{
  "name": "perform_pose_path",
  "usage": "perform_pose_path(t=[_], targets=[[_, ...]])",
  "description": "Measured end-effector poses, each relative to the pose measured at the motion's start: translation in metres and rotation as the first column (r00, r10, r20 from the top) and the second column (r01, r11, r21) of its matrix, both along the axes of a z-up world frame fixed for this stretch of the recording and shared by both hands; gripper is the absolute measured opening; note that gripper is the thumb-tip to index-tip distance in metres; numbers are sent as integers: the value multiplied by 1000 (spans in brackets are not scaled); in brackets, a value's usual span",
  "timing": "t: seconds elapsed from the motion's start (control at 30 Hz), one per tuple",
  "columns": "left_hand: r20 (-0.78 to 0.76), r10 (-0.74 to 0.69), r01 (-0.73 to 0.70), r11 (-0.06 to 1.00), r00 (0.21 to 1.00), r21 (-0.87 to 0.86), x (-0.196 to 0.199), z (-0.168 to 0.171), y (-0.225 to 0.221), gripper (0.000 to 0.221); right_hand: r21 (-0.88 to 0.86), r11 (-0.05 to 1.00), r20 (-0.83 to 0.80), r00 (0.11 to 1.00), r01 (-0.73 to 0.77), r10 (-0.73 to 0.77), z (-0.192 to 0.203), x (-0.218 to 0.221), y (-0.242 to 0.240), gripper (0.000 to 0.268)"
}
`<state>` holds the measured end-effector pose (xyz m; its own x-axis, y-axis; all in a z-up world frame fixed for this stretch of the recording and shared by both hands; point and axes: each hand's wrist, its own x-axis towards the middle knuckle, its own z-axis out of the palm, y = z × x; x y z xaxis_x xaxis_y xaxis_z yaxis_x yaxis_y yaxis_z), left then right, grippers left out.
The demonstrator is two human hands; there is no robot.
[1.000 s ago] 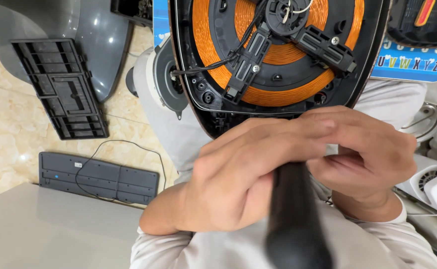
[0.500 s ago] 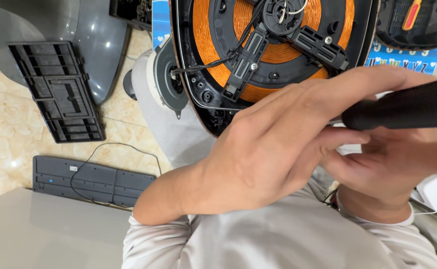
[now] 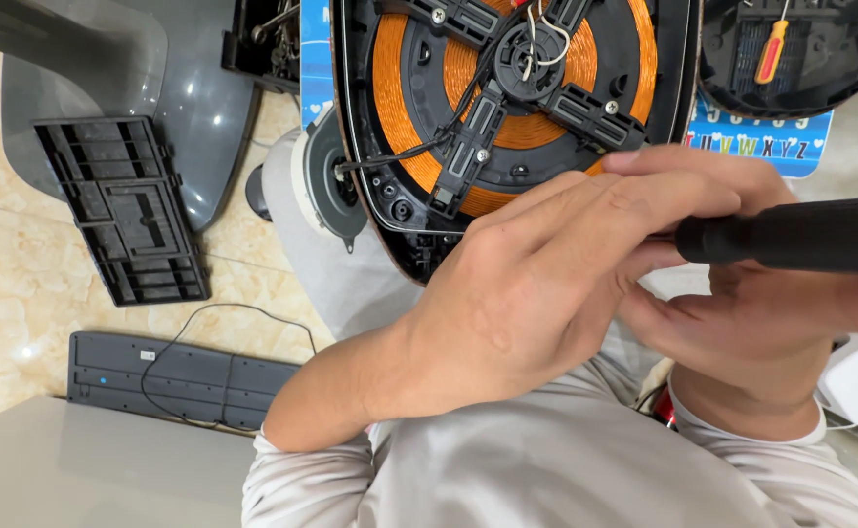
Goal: The person is disassembling and securing the internal components of an induction cooker using a screwdriver.
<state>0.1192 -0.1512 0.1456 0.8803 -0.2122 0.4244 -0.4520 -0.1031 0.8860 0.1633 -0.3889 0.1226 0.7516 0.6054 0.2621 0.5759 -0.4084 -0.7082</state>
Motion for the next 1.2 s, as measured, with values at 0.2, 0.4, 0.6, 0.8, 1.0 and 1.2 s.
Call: perform_pose_path(t=[0.2, 0.4, 0.6, 0.8, 1.0, 1.2], targets=[[-4, -106, 106, 990, 994, 98, -4, 1, 16, 57, 13, 983, 8, 983, 186, -186, 5, -23, 9, 58], [3, -125, 120, 958, 992, 261, -2, 1, 28, 65, 143, 969, 16, 979, 199, -204, -1, -23, 17, 43], [-13, -149, 145, 935, 989, 324, -1, 2, 31, 61, 149, 960, 18, 970, 237, -242, 0, -23, 14, 37], [43, -107, 89, 946, 993, 312, -2, 1, 29, 47, 125, 978, 46, 984, 167, -174, 5, -18, 15, 39], [38, -99, 85, 959, 994, 270, -1, 0, 29, 41, 47, 997, -6, 998, 63, -63, 11, -8, 5, 52], [-45, -68, 76, 976, 997, 202, 0, -7, 29, 44, -93, 993, -157, 986, -79, 64, 14, 9, -5, 75]])
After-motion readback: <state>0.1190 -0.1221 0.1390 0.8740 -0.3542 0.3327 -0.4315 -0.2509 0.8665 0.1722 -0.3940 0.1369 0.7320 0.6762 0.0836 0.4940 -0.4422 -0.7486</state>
